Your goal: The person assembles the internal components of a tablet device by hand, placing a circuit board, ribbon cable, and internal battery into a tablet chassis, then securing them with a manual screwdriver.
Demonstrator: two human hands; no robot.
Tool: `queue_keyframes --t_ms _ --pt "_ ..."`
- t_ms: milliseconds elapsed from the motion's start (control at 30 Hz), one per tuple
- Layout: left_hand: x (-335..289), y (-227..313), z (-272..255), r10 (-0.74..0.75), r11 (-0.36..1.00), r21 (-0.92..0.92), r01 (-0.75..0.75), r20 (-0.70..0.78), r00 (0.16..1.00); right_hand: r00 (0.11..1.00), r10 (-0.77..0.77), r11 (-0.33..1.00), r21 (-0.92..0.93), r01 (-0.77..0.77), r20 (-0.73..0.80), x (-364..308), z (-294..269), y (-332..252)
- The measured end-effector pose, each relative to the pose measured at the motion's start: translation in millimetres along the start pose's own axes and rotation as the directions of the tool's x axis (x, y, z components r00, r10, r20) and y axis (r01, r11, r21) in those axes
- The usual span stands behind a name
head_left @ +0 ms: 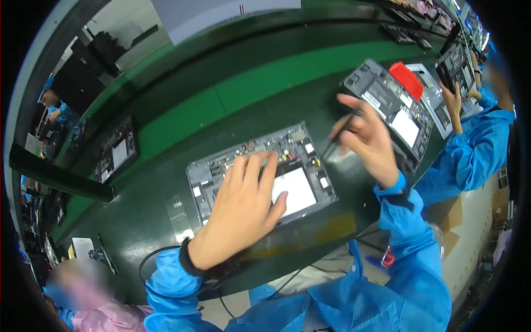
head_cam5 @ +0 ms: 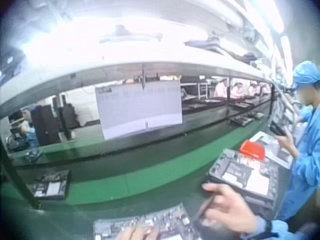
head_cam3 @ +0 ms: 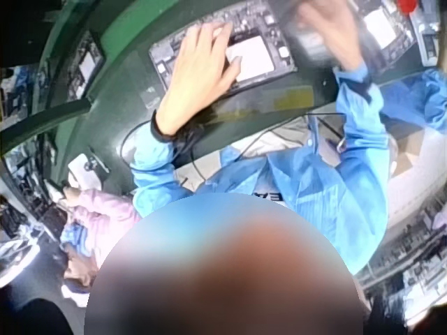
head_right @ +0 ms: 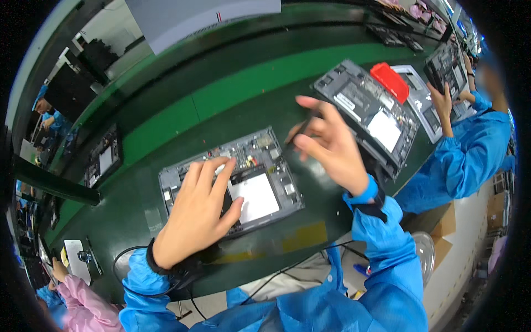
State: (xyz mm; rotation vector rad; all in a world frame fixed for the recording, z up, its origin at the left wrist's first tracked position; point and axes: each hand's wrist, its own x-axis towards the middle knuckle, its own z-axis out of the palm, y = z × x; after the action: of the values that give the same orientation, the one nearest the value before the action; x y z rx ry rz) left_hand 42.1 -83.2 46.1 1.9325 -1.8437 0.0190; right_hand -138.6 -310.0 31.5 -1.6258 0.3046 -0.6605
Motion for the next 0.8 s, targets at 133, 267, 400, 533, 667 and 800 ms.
queue_keyframes --t_ms 133,267,400,533,667,800 --pt "16.9 -14.8 27.8 0.028 0.999 0.032 -0.027 -0.015 1.000 0.991 0.002 0.995 0.095 -0.015 0.132 66.9 23.1 41.3" --pt "20.0 -17.2 29.2 0.083 0.995 -0.050 -0.083 -0.004 0.997 0.990 -0.029 0.996 0.092 0.016 0.136 84.9 27.1 67.5" --pt "20.5 -16.9 37.0 0.157 0.987 -0.013 -0.157 0.031 0.987 0.995 -0.008 0.993 0.121 -0.004 0.096 83.9 34.2 76.6" --pt "20.1 -20.6 40.8 0.184 0.980 0.073 -0.187 0.043 0.982 0.999 0.005 0.999 0.040 -0.007 0.054 80.5 41.7 77.3" --pt "20.5 -22.6 39.9 0.175 0.982 0.069 -0.178 0.051 0.983 0.995 -0.014 0.994 -0.108 0.024 0.094 76.7 44.6 76.6" --pt "22.1 -23.5 36.4 0.199 0.977 0.063 -0.203 0.060 0.978 0.994 -0.019 0.994 -0.107 0.030 0.105 76.5 44.2 71.7"
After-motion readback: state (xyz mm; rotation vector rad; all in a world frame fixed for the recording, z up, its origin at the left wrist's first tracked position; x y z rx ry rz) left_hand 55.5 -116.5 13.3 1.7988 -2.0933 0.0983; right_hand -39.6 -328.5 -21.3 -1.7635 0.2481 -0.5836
